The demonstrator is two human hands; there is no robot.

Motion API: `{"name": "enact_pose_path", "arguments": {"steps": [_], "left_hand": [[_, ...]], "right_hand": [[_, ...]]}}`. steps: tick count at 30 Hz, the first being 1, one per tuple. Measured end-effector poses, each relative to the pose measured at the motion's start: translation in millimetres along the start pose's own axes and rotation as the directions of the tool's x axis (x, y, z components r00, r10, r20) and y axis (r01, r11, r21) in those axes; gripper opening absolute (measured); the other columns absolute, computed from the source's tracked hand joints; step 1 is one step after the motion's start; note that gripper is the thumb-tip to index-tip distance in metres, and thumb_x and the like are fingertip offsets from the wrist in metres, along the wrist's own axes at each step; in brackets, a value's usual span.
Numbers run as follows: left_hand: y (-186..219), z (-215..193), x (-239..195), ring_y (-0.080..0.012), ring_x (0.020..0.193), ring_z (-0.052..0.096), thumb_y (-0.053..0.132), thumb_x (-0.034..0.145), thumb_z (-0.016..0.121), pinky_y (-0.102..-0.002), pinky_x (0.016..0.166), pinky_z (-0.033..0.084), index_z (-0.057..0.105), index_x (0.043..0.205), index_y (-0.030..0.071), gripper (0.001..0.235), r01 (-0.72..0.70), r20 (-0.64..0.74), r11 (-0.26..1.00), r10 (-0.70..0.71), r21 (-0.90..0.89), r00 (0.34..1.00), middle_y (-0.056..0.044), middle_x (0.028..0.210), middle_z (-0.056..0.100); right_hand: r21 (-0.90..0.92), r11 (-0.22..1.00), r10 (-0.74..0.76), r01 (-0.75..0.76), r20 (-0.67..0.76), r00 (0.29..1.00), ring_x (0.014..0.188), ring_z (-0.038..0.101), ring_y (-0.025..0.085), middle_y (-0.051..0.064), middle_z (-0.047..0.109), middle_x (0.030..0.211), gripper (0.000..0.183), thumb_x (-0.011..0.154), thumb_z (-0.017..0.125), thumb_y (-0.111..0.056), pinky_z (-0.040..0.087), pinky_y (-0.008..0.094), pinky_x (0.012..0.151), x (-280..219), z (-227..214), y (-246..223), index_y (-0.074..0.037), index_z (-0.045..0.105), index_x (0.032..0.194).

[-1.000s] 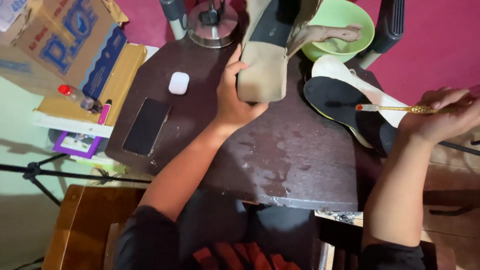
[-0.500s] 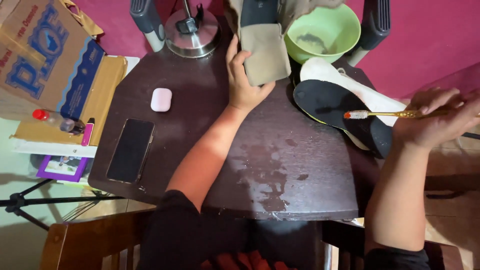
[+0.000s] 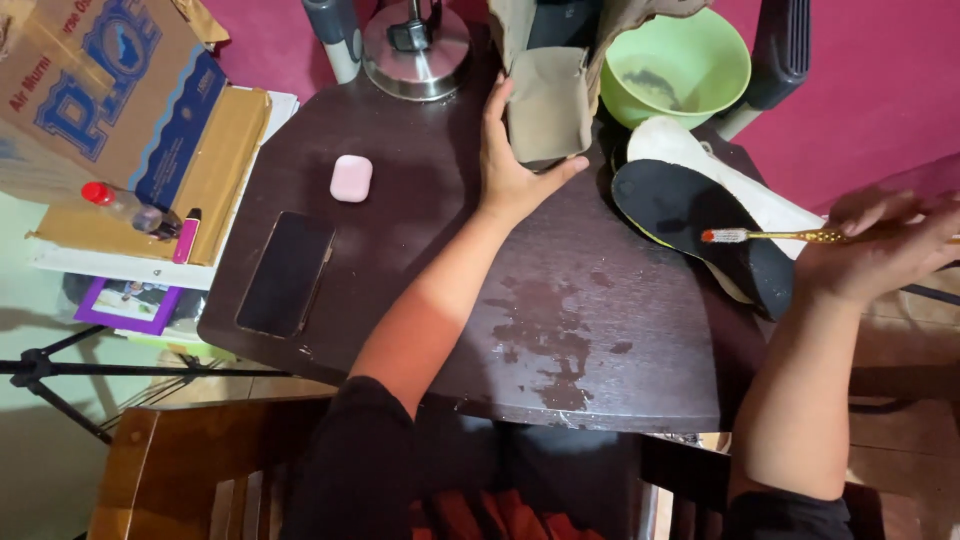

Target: The person scrubs a black shoe insole with a toothbrush, repeatedly dipping the brush into a bowl of liquid and brushing the surface. They hold the insole steady with one hand while scrubbing with the other.

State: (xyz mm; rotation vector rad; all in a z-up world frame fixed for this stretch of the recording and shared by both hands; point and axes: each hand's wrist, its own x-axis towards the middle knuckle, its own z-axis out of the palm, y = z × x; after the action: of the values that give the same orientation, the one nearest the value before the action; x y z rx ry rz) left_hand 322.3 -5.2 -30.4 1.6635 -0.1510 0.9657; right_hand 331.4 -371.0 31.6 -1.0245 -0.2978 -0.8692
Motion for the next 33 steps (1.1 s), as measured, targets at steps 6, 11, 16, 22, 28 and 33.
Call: {"name": "enact_pose_path", "arguments": {"steps": [6,11,16,22,28,33], "left_hand": [[-6.0,-1.9,6.3,-0.0271,0.162,0.033,0.051,0.066,0.102,-0.046,0.140,0.028,0.023,0.164,0.013,0.131,-0.132,-0.087,0.990,0.128,-0.042,0.988,-0.009,0.170,0.031],[8.0,-3.2,8.0,-0.0288,0.159,0.037,0.063,0.069,0.093,-0.047,0.138,0.031,0.027,0.160,0.009,0.125,-0.226,-0.111,0.973,0.230,0.043,0.967,-0.011,0.165,0.035],[13.8,-2.8,2.9,-0.0300,0.158,0.036,0.057,0.070,0.097,-0.048,0.137,0.032,0.028,0.159,0.008,0.123,-0.214,-0.086,0.973,0.222,0.087,0.971,-0.012,0.165,0.035],[25.5,-18.6,-14.9,-0.0362,0.160,0.031,0.062,0.069,0.096,-0.054,0.135,0.031,0.027,0.158,0.008,0.125,-0.197,-0.048,0.961,0.210,0.191,0.977,-0.016,0.166,0.028],[78.0,-60.9,-62.2,-0.0318,0.164,0.017,0.042,0.096,0.068,-0.049,0.139,0.015,0.013,0.165,0.006,0.095,-0.076,0.166,0.994,0.087,-0.074,0.982,-0.016,0.173,0.015],[133.8,-115.3,-96.8,-0.0340,0.153,0.034,0.055,0.090,0.068,-0.049,0.122,0.035,0.041,0.153,0.014,0.080,0.081,0.769,0.996,-0.031,-0.027,0.638,-0.019,0.163,0.033]], "right_hand": [[0.151,0.972,0.167,-0.179,0.087,0.982,0.044,0.020,0.013,0.004,0.028,0.051,0.027,0.109,0.048,-0.031,0.021,0.030,0.049,10.7,-21.4,-0.3,-0.020,0.041,0.085],[0.412,0.885,0.200,-0.215,0.079,0.977,0.055,0.020,0.009,-0.001,0.027,0.064,0.029,0.102,0.056,-0.024,0.022,0.025,0.049,21.1,-47.4,-17.9,-0.015,0.046,0.076],[0.495,0.852,0.176,-0.169,0.032,0.984,0.056,0.021,0.010,0.000,0.031,0.065,0.030,0.102,0.057,-0.019,0.025,0.026,0.049,28.7,-72.2,-16.4,-0.012,0.045,0.075],[0.354,0.854,0.419,-0.382,-0.031,0.908,0.098,0.069,0.009,-0.009,0.065,0.091,0.017,0.096,0.071,-0.033,0.053,0.024,0.079,-9.9,-70.8,-75.6,-0.017,0.067,0.095],[-0.776,0.626,0.404,0.075,0.406,0.820,0.121,0.062,0.021,0.014,0.064,0.129,0.018,0.119,0.065,-0.003,0.052,0.030,0.105,-34.8,15.2,-167.2,-0.003,0.060,0.137],[-0.893,-0.019,0.682,0.451,0.318,0.659,0.107,0.063,0.046,0.027,0.063,0.131,0.087,0.080,0.077,-0.066,0.054,0.058,0.080,-29.9,63.5,-123.5,-0.012,0.062,0.147]]}}
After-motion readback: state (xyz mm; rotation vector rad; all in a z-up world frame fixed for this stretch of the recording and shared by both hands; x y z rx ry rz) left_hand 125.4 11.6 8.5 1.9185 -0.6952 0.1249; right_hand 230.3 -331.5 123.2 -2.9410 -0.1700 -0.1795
